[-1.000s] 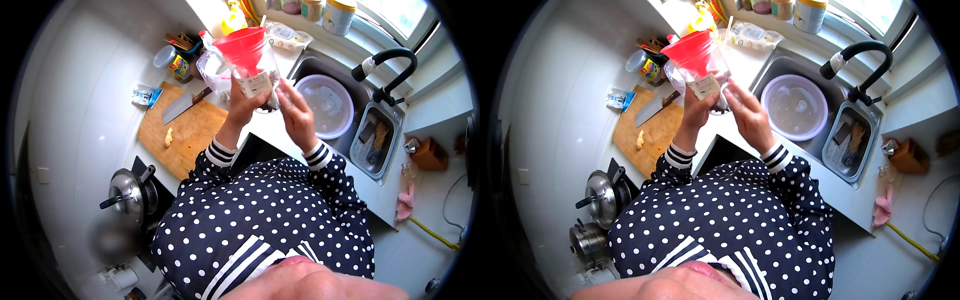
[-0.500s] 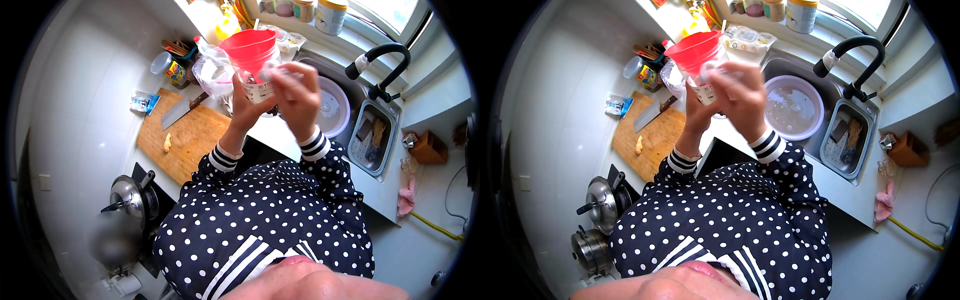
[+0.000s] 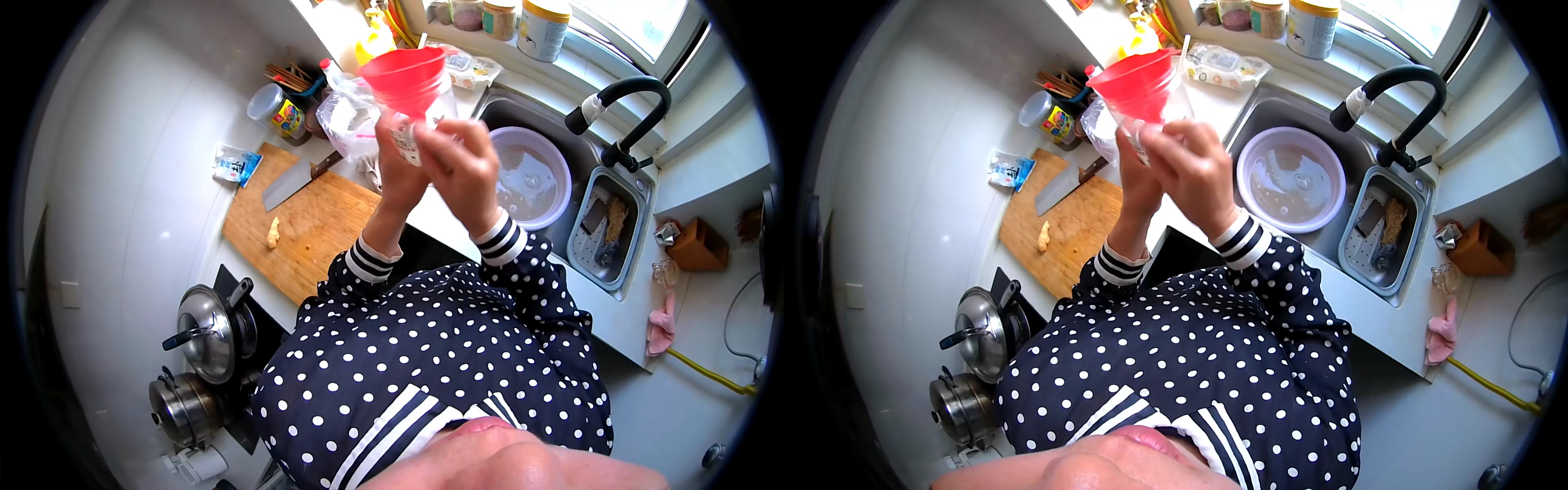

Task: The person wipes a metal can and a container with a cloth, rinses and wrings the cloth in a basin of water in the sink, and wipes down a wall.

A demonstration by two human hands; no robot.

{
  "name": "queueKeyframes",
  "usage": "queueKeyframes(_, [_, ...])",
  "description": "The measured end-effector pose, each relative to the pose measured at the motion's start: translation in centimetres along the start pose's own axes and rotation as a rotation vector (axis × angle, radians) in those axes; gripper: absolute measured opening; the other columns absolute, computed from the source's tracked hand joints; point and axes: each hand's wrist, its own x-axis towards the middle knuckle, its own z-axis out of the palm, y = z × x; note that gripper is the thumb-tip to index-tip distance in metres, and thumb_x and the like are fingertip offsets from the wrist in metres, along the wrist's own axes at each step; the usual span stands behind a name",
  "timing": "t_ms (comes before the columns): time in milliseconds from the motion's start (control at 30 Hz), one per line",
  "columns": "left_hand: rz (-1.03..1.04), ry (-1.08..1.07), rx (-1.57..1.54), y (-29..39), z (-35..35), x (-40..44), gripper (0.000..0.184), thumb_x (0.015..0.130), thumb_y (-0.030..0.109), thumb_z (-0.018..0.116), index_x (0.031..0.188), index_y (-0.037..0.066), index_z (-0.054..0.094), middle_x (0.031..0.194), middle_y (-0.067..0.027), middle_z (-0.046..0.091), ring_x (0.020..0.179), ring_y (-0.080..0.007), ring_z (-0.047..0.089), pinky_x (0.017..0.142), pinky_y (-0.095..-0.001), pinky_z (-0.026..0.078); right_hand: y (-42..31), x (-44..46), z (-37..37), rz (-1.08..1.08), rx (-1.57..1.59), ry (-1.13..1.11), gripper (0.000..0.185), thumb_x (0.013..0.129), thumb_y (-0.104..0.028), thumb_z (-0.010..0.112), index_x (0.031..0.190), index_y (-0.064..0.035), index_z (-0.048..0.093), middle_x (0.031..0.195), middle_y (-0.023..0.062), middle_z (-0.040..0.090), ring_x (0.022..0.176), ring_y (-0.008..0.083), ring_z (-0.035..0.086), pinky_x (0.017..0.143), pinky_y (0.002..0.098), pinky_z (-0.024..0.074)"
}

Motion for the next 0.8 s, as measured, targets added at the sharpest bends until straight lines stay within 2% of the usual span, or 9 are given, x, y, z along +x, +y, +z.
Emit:
queueKeyframes(67, [0.013,0.039,0.139,1.5,-0.1,0.4,0.073,0.064,0.013,0.080,0.116,0.002,0.030,0.104,-0.0119,0.048,0.090,-0.0198,0.053,0.076,-0.0303,0.047,0.0,-0.5,0.4,-0.002,-0.002,-0.010,0.022,0.067,-0.007,0.071,0.088,-0.0116,0.067,0.082,0.0046,0.057,0.075,0.0218,0.056,0.064,0.0313,0.0480])
queueKeyframes(200, [0.096,-0.002,0.198,0.8,0.2,-1.2,0.070,0.064,0.012,0.079,0.114,0.002,0.031,0.102,-0.0114,0.049,0.088,-0.0176,0.053,0.076,-0.0290,0.046,-0.2,1.9,-0.1,0.028,0.065,0.089,0.021,0.067,-0.005,0.070,0.087,-0.0100,0.067,0.081,0.0051,0.056,0.074,0.0229,0.056,0.064,0.0316,0.0470])
queueKeyframes(300, [-0.025,0.040,-0.050,-0.1,-0.2,-0.5,0.078,0.060,0.015,0.082,0.117,0.002,0.030,0.103,-0.0106,0.048,0.090,-0.0179,0.052,0.076,-0.0287,0.047,0.3,0.1,0.0,0.007,0.049,-0.060,0.021,0.067,-0.004,0.070,0.087,-0.0100,0.067,0.081,0.0052,0.056,0.074,0.0229,0.056,0.064,0.0315,0.0470])
queueKeyframes(333, [0.020,0.064,0.067,0.1,-0.3,-0.3,0.081,0.058,0.016,0.083,0.117,0.002,0.030,0.104,-0.0103,0.048,0.092,-0.0179,0.052,0.075,-0.0291,0.047,0.1,-0.1,0.1,-0.008,0.078,-0.064,0.020,0.067,-0.004,0.070,0.086,-0.0102,0.067,0.081,0.0053,0.056,0.074,0.0229,0.056,0.064,0.0314,0.0471])
queueKeyframes(433, [0.010,0.026,0.001,1.5,0.3,-1.0,0.079,0.058,0.015,0.083,0.115,0.002,0.031,0.104,-0.0104,0.048,0.093,-0.0171,0.052,0.075,-0.0293,0.048,0.2,1.6,-0.4,0.014,0.071,0.041,0.021,0.067,-0.004,0.070,0.087,-0.0098,0.067,0.081,0.0055,0.056,0.074,0.0227,0.055,0.064,0.0312,0.0467])
queueKeyframes(467, [-0.055,0.030,-0.023,1.8,0.5,-1.1,0.079,0.057,0.016,0.083,0.115,0.003,0.031,0.104,-0.0104,0.048,0.093,-0.0165,0.052,0.075,-0.0292,0.048,0.1,2.1,-0.5,0.018,0.084,0.045,0.022,0.067,-0.003,0.069,0.088,-0.0099,0.067,0.081,0.0059,0.055,0.074,0.0229,0.055,0.064,0.0318,0.0466])
queueKeyframes(567, [-0.026,0.053,-0.014,1.5,0.0,-0.4,0.082,0.057,0.017,0.084,0.117,0.002,0.031,0.105,-0.0107,0.047,0.093,-0.0176,0.051,0.077,-0.0299,0.047,0.5,0.5,-0.3,0.044,0.068,-0.062,0.022,0.067,-0.003,0.069,0.088,-0.0100,0.067,0.081,0.0062,0.056,0.074,0.0231,0.055,0.064,0.0324,0.0466])
queueKeyframes(733, [-0.041,0.039,0.075,0.6,0.4,-1.0,0.079,0.056,0.016,0.084,0.115,0.003,0.032,0.104,-0.0106,0.047,0.091,-0.0180,0.051,0.077,-0.0307,0.046,0.4,2.2,-0.4,0.049,0.088,0.029,0.019,0.068,-0.004,0.068,0.086,-0.0098,0.067,0.080,0.0067,0.055,0.073,0.0234,0.055,0.063,0.0330,0.0459])
queueKeyframes(800, [-0.045,0.028,0.005,0.6,0.0,-0.7,0.081,0.056,0.017,0.084,0.116,0.003,0.031,0.104,-0.0106,0.046,0.093,-0.0176,0.050,0.078,-0.0304,0.046,0.6,1.3,-0.4,0.057,0.072,-0.013,0.019,0.068,-0.004,0.068,0.086,-0.0097,0.067,0.080,0.0066,0.055,0.073,0.0233,0.055,0.063,0.0328,0.0459])
